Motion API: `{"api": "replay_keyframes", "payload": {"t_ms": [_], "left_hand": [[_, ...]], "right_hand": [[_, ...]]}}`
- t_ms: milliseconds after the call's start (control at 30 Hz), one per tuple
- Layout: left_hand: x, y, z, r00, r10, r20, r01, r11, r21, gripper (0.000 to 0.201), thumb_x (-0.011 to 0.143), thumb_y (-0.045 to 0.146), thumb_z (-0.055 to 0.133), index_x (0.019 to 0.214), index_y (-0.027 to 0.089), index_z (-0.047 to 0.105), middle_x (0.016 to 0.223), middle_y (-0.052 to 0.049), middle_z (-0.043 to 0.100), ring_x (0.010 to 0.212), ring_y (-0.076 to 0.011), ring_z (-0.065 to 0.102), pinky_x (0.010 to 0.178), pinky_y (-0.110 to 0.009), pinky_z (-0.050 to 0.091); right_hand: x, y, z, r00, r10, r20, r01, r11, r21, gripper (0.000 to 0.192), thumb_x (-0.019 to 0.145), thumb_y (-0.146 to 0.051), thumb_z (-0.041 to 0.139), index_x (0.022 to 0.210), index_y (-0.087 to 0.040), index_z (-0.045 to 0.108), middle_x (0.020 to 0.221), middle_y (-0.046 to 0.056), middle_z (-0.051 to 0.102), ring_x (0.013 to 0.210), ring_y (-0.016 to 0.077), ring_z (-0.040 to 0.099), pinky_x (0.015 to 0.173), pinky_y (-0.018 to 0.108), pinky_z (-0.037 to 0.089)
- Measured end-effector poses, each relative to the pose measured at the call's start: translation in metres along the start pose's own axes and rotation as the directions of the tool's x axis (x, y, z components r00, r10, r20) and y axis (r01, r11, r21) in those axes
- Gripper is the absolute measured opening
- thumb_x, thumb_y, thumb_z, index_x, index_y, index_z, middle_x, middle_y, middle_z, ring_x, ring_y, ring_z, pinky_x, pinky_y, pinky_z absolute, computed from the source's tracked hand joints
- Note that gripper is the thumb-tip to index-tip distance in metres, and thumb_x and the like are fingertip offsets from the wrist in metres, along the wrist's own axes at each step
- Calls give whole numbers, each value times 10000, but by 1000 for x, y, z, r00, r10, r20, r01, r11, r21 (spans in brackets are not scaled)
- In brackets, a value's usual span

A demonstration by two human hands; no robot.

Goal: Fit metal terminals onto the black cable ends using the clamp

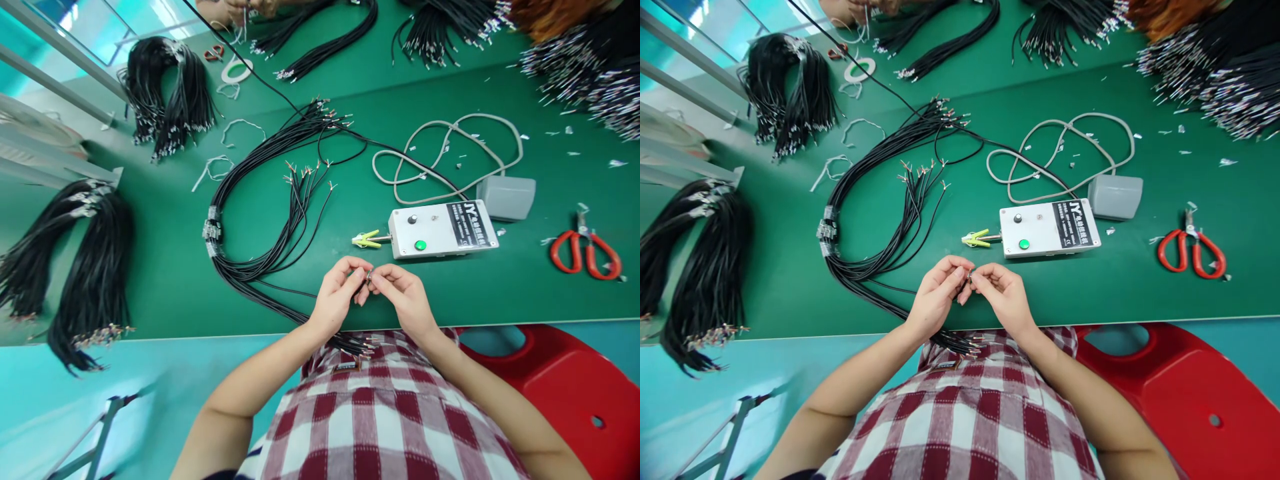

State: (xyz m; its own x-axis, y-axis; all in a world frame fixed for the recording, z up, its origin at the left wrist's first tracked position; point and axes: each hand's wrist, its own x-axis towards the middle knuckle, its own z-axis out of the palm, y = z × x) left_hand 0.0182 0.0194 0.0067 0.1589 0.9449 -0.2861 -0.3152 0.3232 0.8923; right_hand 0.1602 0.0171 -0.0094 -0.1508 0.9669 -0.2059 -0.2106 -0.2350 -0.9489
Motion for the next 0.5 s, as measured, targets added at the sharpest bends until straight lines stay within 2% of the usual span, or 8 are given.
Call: {"api": "replay_keyframes", "payload": {"t_ms": [100,167,333,400,500], "left_hand": [[0,1,-1,999,-11,47,9,998,55,306,869,410,703,1002,136,672,675,25,550,512,-57,450,524,-222,358],[1,1,-1,998,-21,62,17,997,73,308,823,397,755,957,130,676,678,21,567,491,-46,441,492,-210,338],[3,-3,0,999,-45,4,45,996,78,293,825,403,750,877,144,624,594,40,558,422,-56,491,422,-188,340],[1,-5,-1,1000,-1,-4,2,989,147,283,836,405,737,876,145,633,706,6,610,446,-69,557,423,-195,402],[-2,-11,-3,991,133,-3,-127,949,290,252,880,400,687,899,150,678,985,-63,637,494,-55,603,458,-208,476]], "right_hand": [[-1,1,0,1000,-1,29,2,1000,-9,218,865,-429,701,802,-224,664,700,-6,682,669,150,632,704,290,520],[-1,2,-1,999,-25,39,27,998,-61,208,877,-422,687,838,-219,665,736,1,690,689,152,634,704,289,516],[0,2,-11,992,-108,67,123,947,-298,198,928,-377,612,825,-209,631,755,3,665,718,153,618,723,285,501],[1,2,-16,988,-116,102,146,917,-370,177,944,-355,588,845,-214,625,765,0,667,720,152,616,722,281,493],[2,-1,-23,984,-107,143,161,876,-455,157,953,-342,570,871,-221,626,786,3,680,725,158,619,721,285,486]]}}
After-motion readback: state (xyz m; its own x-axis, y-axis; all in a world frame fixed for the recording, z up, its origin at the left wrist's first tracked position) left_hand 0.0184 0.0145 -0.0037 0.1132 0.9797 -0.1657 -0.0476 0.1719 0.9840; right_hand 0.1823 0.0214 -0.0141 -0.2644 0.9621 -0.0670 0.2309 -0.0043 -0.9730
